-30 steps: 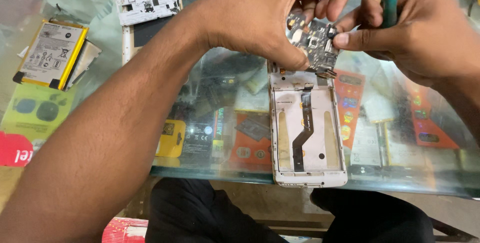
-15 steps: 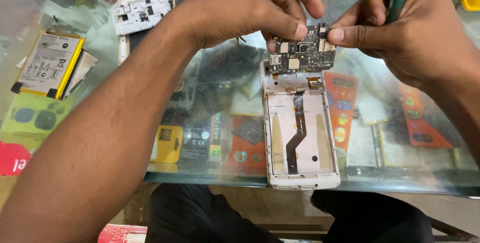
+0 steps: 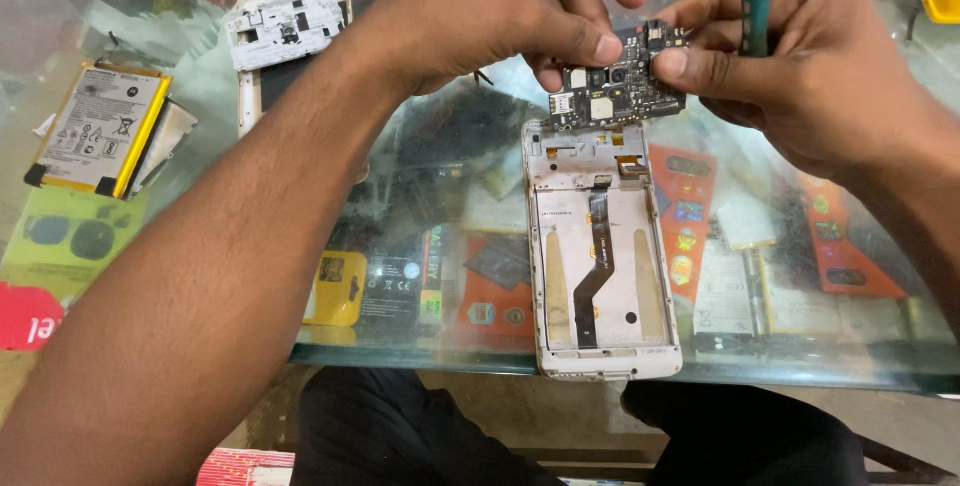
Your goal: The person removes the back cover, battery, and motherboard from a white smartphone using a screwdriver and a prying tool. They disconnect ribbon cables and unscrew components, placing each part on the glass table.
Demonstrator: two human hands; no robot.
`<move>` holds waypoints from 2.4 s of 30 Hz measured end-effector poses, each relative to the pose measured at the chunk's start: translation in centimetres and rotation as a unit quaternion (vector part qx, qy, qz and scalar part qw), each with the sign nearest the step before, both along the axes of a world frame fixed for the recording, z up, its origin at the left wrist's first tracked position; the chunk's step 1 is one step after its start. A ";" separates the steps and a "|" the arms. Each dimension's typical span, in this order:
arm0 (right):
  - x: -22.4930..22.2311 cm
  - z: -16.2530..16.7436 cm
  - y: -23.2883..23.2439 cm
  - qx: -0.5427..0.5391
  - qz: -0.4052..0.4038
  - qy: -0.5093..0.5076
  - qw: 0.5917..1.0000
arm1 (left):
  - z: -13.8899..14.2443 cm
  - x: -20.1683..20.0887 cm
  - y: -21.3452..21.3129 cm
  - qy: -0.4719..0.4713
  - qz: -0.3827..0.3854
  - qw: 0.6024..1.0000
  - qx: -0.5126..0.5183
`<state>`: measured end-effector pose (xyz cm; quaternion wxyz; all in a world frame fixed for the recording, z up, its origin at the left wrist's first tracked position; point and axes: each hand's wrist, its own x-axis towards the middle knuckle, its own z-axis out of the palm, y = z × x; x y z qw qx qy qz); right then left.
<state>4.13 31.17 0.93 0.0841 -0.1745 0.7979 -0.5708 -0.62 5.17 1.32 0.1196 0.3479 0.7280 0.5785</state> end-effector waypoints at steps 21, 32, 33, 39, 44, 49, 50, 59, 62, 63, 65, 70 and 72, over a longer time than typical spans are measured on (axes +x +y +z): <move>0.0 0.1 -0.2 0.032 -0.033 0.061 0.997 | -0.8 -0.9 0.1 -0.025 0.055 0.998 0.021; -0.4 -0.4 0.1 -0.004 -0.038 0.039 0.998 | -0.1 -0.6 0.0 -0.058 0.057 0.996 0.047; -0.4 -0.4 0.2 -0.009 -0.039 0.037 0.998 | -0.1 -0.6 0.0 -0.057 0.057 0.996 0.047; -0.3 -0.5 0.3 0.026 -0.037 0.052 0.998 | 0.0 -0.4 -0.1 -0.054 0.052 0.997 0.032; -0.4 -0.7 0.3 0.023 -0.040 0.049 0.998 | -0.1 -0.4 0.0 -0.040 0.051 0.998 0.021; -0.4 -0.6 0.3 0.032 -0.037 0.055 0.997 | -0.4 -0.6 0.2 -0.022 0.049 0.998 0.022; -0.4 -0.5 0.3 0.036 -0.038 0.059 0.997 | -0.5 -0.6 0.1 -0.020 0.045 0.998 0.026; -0.3 -0.2 0.1 0.001 -0.039 0.045 0.998 | -0.6 -0.8 -0.1 -0.033 0.004 0.998 0.055; -0.3 -0.3 0.2 -0.023 -0.034 0.031 0.999 | -0.6 -0.8 0.0 -0.048 0.017 0.997 0.050; -0.4 -0.3 0.2 -0.033 -0.033 0.025 0.999 | -0.6 -0.8 0.0 -0.044 0.017 0.998 0.047; -0.4 -0.4 0.2 -0.005 -0.028 0.042 0.999 | -0.6 -0.8 0.1 -0.038 0.019 0.998 0.042; -0.4 -0.2 0.1 -0.014 -0.032 0.049 0.998 | -0.7 -0.8 0.1 -0.057 0.007 0.997 0.043; -0.2 -0.1 0.1 -0.007 -0.035 0.046 0.998 | -0.9 -0.7 0.2 -0.050 0.006 0.998 0.039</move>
